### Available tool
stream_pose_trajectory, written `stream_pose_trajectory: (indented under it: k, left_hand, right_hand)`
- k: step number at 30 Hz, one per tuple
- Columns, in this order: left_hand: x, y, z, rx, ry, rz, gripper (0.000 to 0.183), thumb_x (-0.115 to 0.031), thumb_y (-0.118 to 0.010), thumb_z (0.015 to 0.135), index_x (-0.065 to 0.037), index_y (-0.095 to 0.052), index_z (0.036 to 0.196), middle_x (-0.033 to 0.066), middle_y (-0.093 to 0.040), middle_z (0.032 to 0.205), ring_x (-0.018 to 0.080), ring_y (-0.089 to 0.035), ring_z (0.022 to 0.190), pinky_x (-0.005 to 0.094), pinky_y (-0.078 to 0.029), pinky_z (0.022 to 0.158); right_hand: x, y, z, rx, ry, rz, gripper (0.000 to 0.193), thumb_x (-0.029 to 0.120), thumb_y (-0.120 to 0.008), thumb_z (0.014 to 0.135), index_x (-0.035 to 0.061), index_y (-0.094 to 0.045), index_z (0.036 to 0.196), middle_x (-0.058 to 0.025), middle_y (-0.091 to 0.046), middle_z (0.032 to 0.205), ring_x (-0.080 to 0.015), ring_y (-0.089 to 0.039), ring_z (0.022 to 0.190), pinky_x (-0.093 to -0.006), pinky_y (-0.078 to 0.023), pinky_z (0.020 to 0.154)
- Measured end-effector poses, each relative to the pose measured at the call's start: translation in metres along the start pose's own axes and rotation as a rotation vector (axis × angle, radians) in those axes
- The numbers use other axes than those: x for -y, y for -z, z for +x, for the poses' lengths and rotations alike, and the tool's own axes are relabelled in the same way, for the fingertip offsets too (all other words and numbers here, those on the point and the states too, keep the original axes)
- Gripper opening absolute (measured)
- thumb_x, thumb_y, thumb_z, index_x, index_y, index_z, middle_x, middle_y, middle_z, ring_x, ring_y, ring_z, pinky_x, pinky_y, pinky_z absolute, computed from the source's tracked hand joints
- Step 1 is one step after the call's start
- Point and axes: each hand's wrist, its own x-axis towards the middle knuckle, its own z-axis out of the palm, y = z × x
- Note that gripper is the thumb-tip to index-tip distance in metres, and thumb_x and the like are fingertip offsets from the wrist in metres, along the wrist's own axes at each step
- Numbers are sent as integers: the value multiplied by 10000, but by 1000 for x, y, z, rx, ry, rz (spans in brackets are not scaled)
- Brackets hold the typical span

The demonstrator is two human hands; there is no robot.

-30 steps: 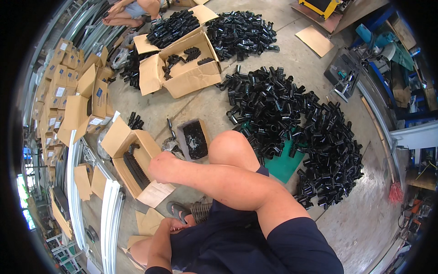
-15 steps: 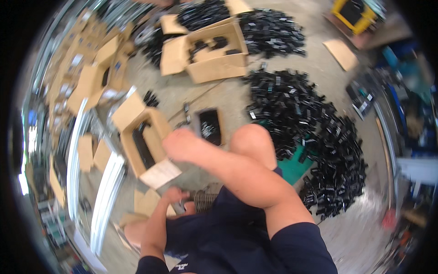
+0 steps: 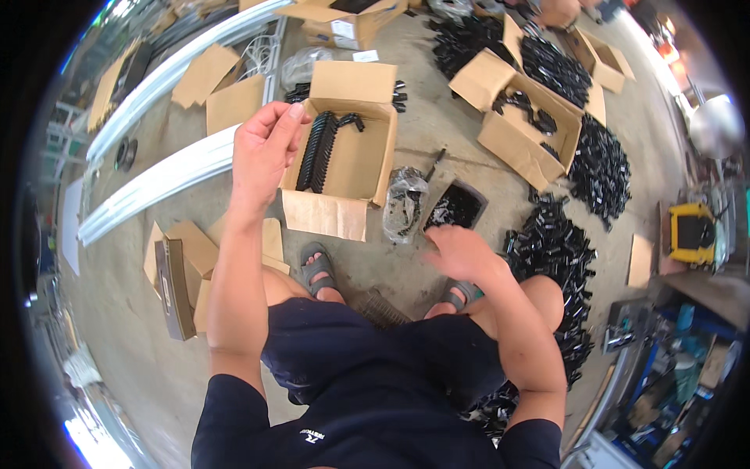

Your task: The person assembles black plastic corner joints by hand while sitting on the floor, handling one piece at a time and placing the assembled units back into a cardboard box.

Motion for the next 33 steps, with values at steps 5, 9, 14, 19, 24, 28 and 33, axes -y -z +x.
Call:
stream_pose_trajectory:
  k: [5,9,14,19,24,28,33]
  left_hand:
    - [-4,2,-18,-29,38,-97,159,-183,-679,986,-47,-714,911,-65,-531,638,5,-436,566,195,-338,512]
    - [-9,-2,-30,85,-50,-90,77,-88,-698,940,-12,-707,937,36,-689,743,43,-570,661,270,-472,575]
    - [-17,8,-22,-19,-332,32,183,-199,-723,893,-95,-605,798,69,-568,667,285,-605,595,397,-463,528]
    - [-6,28,-18,-61,-240,-39,208,-216,-721,879,-72,-603,788,83,-579,693,298,-621,639,413,-475,556]
    - [-7,36,-20,-151,-222,-178,230,-194,-704,837,-33,-546,789,107,-582,727,346,-632,705,454,-486,608]
    - [-11,29,-14,75,-297,-54,242,-309,-737,795,-113,-612,860,85,-667,905,307,-670,780,401,-510,612]
    - [1,9,-22,-260,-247,-172,251,-209,-735,769,-17,-586,703,147,-618,699,391,-632,712,481,-475,620]
  right_hand:
    - [24,39,58,130,103,-46,407,305,-684,846,28,-674,1145,-216,-697,1078,-397,-651,1052,-481,-527,888]
    - [-8,16,199,6,135,228,387,340,-714,853,22,-708,1073,-203,-725,1018,-383,-692,963,-446,-540,873]
    - [-33,-15,373,-83,-175,46,391,378,-699,902,26,-718,1070,-194,-732,1070,-373,-697,1005,-453,-541,886]
    - [-63,-53,473,-194,-252,-286,420,350,-666,916,-37,-700,1075,-258,-710,1097,-414,-674,1077,-476,-534,937]
    - [-82,-94,523,-120,-332,-429,408,299,-596,920,-68,-698,1066,-299,-688,1132,-438,-670,1095,-485,-548,942]
    - [-170,-80,538,-230,-509,-204,307,230,-565,925,16,-704,1095,-252,-729,1009,-413,-714,970,-493,-575,827]
    - [-115,-121,482,-43,-778,1131,136,165,-684,940,43,-636,906,-58,-676,773,-139,-632,609,-291,-497,463]
